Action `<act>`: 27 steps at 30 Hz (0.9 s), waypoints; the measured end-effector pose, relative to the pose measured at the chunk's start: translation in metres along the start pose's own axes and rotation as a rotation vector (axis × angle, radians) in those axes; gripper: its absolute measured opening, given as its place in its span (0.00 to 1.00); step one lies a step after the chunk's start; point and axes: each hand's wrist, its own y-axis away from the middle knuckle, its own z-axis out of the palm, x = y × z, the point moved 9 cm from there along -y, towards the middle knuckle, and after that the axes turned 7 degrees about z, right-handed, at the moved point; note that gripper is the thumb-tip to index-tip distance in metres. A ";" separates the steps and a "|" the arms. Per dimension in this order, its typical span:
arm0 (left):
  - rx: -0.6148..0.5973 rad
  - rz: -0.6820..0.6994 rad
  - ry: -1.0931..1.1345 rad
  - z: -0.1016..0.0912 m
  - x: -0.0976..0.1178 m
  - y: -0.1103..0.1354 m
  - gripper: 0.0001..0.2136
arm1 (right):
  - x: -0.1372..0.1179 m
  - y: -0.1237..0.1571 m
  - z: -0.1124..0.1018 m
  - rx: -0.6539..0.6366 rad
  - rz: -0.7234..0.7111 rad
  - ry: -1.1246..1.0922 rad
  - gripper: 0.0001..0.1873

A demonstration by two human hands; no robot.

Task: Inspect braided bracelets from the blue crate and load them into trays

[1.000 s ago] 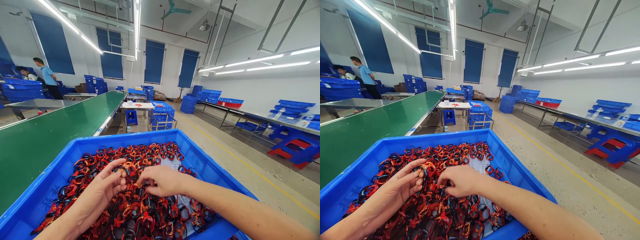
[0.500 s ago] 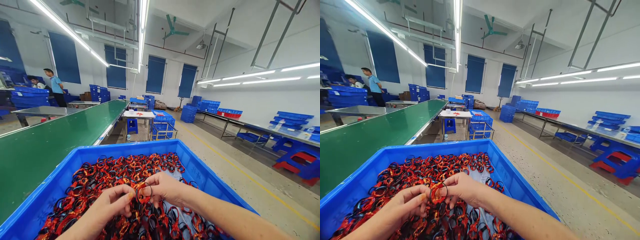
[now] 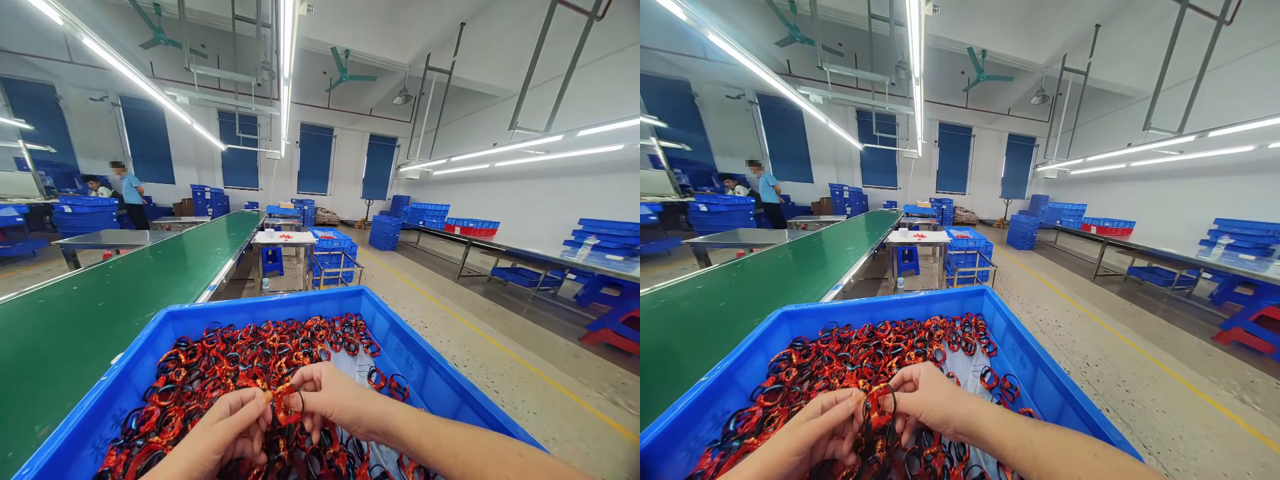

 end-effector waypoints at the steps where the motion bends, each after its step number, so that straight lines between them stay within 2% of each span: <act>1: 0.004 -0.004 0.016 -0.001 -0.001 0.000 0.17 | -0.004 0.001 -0.002 0.054 -0.029 0.061 0.14; 5: -0.027 0.012 -0.059 0.000 0.005 -0.001 0.14 | -0.022 0.009 -0.005 0.209 -0.153 0.308 0.05; 14: 0.062 0.087 -0.077 -0.018 0.000 -0.011 0.15 | -0.035 0.013 -0.008 0.237 -0.187 0.276 0.07; 16: 0.061 0.116 -0.076 -0.018 0.003 -0.012 0.14 | -0.045 0.018 -0.008 0.274 -0.291 0.342 0.06; 18: 0.054 0.119 -0.039 -0.016 0.006 -0.011 0.14 | -0.059 0.027 -0.006 0.322 -0.467 0.469 0.06; 22: 0.032 0.030 0.074 -0.010 0.005 -0.004 0.14 | -0.075 0.048 0.011 0.350 -0.802 0.801 0.11; 24: 0.007 -0.008 0.148 -0.006 0.004 -0.001 0.10 | -0.076 0.054 0.020 0.343 -0.896 0.946 0.11; 27: -0.063 0.007 0.261 -0.002 0.007 0.000 0.07 | -0.077 0.060 0.027 0.357 -0.966 1.109 0.10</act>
